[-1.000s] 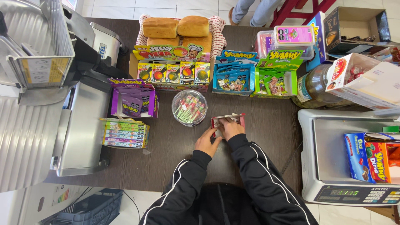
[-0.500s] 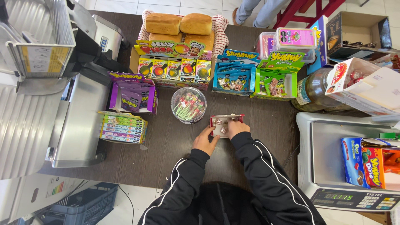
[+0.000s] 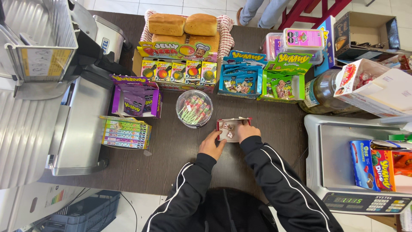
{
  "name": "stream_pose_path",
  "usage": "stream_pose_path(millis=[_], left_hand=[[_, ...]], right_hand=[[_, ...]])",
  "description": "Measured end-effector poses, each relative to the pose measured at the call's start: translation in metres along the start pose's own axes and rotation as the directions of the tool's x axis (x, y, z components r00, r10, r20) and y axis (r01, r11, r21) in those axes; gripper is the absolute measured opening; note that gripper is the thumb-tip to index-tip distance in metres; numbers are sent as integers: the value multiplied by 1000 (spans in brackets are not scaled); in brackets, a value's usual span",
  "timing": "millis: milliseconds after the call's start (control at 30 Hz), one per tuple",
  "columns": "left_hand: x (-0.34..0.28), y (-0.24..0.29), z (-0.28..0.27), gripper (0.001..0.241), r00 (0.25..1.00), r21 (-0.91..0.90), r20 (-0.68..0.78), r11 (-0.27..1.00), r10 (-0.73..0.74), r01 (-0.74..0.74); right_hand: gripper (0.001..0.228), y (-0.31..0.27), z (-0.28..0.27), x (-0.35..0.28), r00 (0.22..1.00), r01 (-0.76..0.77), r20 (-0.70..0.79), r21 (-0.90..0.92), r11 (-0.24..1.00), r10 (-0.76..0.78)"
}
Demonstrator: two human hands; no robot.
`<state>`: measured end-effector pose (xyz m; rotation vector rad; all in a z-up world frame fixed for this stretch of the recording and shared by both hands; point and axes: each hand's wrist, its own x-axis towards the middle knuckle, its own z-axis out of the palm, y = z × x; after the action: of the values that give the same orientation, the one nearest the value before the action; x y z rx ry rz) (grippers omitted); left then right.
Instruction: The person organizes various confectionery and snack items on a store counter, placing candies into a small white box and sorting boxes of sweets next to a weighing scale.
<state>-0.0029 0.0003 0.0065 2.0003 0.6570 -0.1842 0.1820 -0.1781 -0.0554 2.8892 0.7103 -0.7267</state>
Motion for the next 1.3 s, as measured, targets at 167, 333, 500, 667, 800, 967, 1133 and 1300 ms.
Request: stream_pose_path(millis=[167,333,500,667,800,967,1133,1300], left_hand=[[2,-1,-1,59,1000,12,6,1000,26,-26],[10,-18,16,50,995,106,-19,990,95,-92],[35,-7,44,41,933,490,-174,849,316,-196],[52,6,41,54,984,498,-29,856,174,-137],[61,6,36,66,994,508,61,855,86,-105],[62,8,44,51,994,545,89,832,66,-105],[60,27,29,51,991,576,135,814,-10,-71],[53,35,24,47,984,563,177,821,-10,-93]], right_hand=[[51,-25,-90,-48,993,110,41,-78,991,-107],[43,-12,-76,-48,996,89,28,-82,993,-87],[41,7,-20,-12,997,68,53,-207,976,-58],[43,5,-46,-29,994,106,20,-141,984,-104],[41,0,-71,-46,983,145,-101,-101,984,-155],[26,6,-50,-23,983,185,44,-179,966,-180],[21,8,-45,-10,978,208,67,-189,960,-199],[39,-12,-88,-44,962,243,150,-105,964,-226]])
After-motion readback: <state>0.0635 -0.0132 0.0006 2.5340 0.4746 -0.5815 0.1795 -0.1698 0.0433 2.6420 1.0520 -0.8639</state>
